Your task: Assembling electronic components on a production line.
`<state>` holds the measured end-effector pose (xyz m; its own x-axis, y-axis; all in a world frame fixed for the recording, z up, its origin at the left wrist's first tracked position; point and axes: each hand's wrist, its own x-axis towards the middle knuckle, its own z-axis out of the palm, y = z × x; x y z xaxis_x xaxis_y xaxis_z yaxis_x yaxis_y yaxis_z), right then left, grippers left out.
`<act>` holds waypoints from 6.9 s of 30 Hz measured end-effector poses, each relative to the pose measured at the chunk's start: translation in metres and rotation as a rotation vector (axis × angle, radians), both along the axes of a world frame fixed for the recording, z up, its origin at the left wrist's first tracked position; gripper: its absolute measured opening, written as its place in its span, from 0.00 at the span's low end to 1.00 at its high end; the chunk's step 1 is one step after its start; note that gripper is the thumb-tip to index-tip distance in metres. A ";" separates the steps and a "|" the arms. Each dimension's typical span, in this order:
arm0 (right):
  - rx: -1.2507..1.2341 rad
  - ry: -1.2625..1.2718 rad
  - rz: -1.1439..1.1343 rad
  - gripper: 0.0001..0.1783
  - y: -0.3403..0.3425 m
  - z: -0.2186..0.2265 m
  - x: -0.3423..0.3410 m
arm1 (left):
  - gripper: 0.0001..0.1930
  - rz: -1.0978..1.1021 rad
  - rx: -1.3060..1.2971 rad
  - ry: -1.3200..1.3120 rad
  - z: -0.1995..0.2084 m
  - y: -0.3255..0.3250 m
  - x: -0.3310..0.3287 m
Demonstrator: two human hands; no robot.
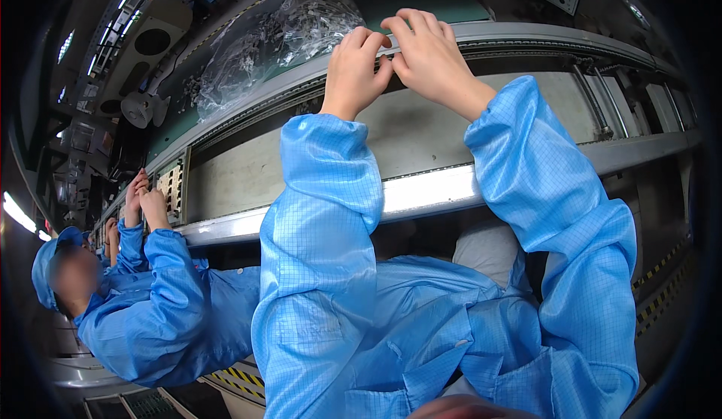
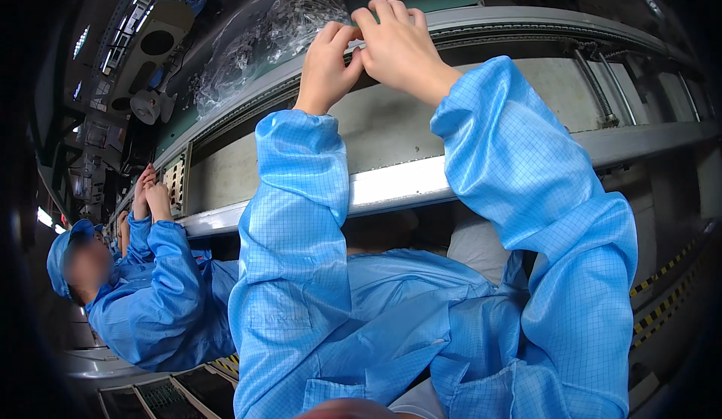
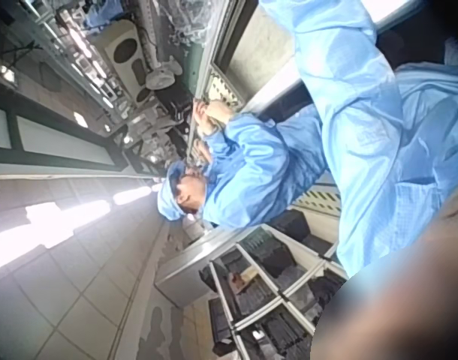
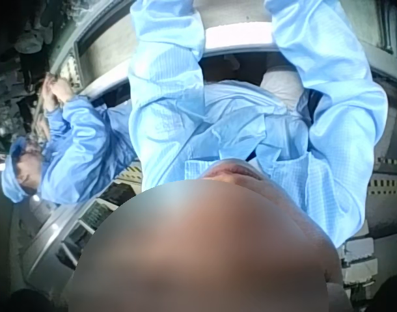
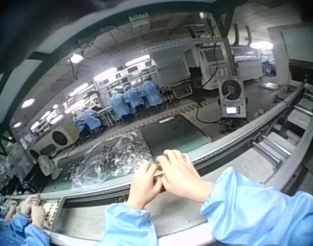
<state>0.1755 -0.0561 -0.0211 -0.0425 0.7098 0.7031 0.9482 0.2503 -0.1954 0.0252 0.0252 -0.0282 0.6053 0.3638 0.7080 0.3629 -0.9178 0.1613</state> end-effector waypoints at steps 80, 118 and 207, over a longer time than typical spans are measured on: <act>-0.461 -0.343 -0.243 0.31 -0.003 -0.022 0.014 | 0.31 0.145 -0.281 -0.020 -0.011 -0.003 -0.007; -0.513 -0.344 -0.226 0.31 -0.001 -0.018 0.013 | 0.26 0.141 -0.292 0.013 -0.013 0.003 -0.010; -0.542 -0.376 -0.215 0.39 -0.001 -0.017 0.012 | 0.24 0.150 -0.309 0.008 -0.007 -0.002 -0.011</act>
